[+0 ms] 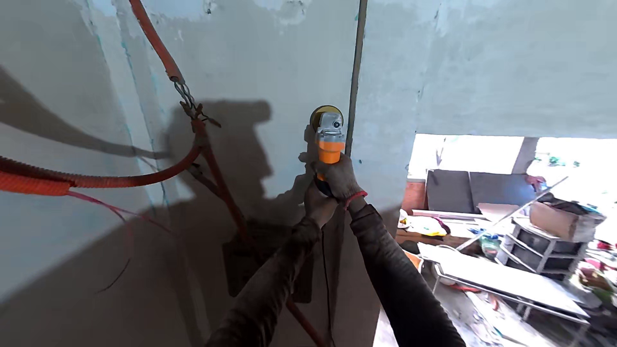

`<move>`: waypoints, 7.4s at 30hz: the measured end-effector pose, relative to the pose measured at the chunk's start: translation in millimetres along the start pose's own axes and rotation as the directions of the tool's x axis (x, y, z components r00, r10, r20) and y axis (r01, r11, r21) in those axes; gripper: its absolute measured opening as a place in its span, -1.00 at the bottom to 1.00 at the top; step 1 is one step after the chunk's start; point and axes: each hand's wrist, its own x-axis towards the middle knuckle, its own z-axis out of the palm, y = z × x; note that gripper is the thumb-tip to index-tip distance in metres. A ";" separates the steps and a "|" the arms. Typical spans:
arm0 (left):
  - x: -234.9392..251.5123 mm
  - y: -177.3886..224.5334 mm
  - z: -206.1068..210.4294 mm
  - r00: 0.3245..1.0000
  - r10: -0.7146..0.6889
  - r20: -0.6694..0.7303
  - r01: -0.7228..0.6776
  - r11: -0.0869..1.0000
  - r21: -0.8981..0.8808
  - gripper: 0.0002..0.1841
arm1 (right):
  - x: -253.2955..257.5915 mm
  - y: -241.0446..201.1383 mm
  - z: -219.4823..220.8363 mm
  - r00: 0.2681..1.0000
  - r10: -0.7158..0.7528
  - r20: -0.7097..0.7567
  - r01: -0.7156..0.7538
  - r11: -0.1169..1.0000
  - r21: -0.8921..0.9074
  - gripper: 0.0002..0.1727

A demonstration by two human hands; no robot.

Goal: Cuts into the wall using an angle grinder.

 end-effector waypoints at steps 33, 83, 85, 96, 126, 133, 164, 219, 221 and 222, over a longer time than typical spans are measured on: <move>12.5 37.5 -27.2 0.980 -0.120 0.160 0.088 0.977 0.197 -0.57 | -3.7 1.0 4.4 0.995 0.031 -0.097 -0.030 0.999 0.017 -0.38; 9.6 22.4 -15.5 0.997 -0.010 -0.071 0.011 1.000 0.010 -0.38 | -8.2 -12.1 0.3 0.992 0.002 0.128 0.007 0.997 -0.075 -0.51; 3.3 33.1 -20.3 1.000 -0.002 -0.002 0.002 0.998 0.057 -0.43 | -5.3 -3.4 -3.3 0.995 -0.009 0.095 0.010 1.000 -0.004 -0.49; 43.0 58.0 -17.1 0.999 0.014 0.038 -0.020 0.988 0.153 -0.44 | 46.7 -44.1 -4.5 0.996 -0.059 -0.062 0.065 0.992 0.111 -0.48; 29.7 38.9 -18.7 1.000 0.018 0.020 -0.022 0.974 0.225 -0.40 | 22.7 -19.2 -4.0 0.999 -0.030 -0.015 0.033 0.973 0.228 -0.49; 13.4 31.7 -10.6 0.998 -0.021 -0.051 0.028 0.988 0.154 -0.40 | 22.1 -20.1 -0.7 0.995 -0.028 0.090 0.011 0.982 0.188 -0.48; 45.5 55.9 -33.7 0.998 0.052 -0.018 -0.051 0.997 0.063 -0.58 | 52.7 -61.0 10.3 0.993 -0.032 0.115 0.019 0.993 0.116 -0.51; 73.0 107.7 -22.0 0.995 0.102 -0.006 -0.100 0.984 0.147 -0.46 | 86.9 -91.4 -15.9 0.996 -0.072 0.058 0.053 0.958 0.281 -0.47; 56.3 94.5 -17.2 0.998 0.058 -0.015 -0.056 0.993 0.108 -0.44 | 73.6 -82.4 -16.5 0.995 -0.050 0.087 0.035 0.985 0.170 -0.49; 48.8 83.1 -15.8 0.999 0.042 -0.010 -0.041 0.995 0.096 -0.43 | 59.3 -74.5 -16.6 0.996 -0.035 0.087 0.026 0.994 0.106 -0.50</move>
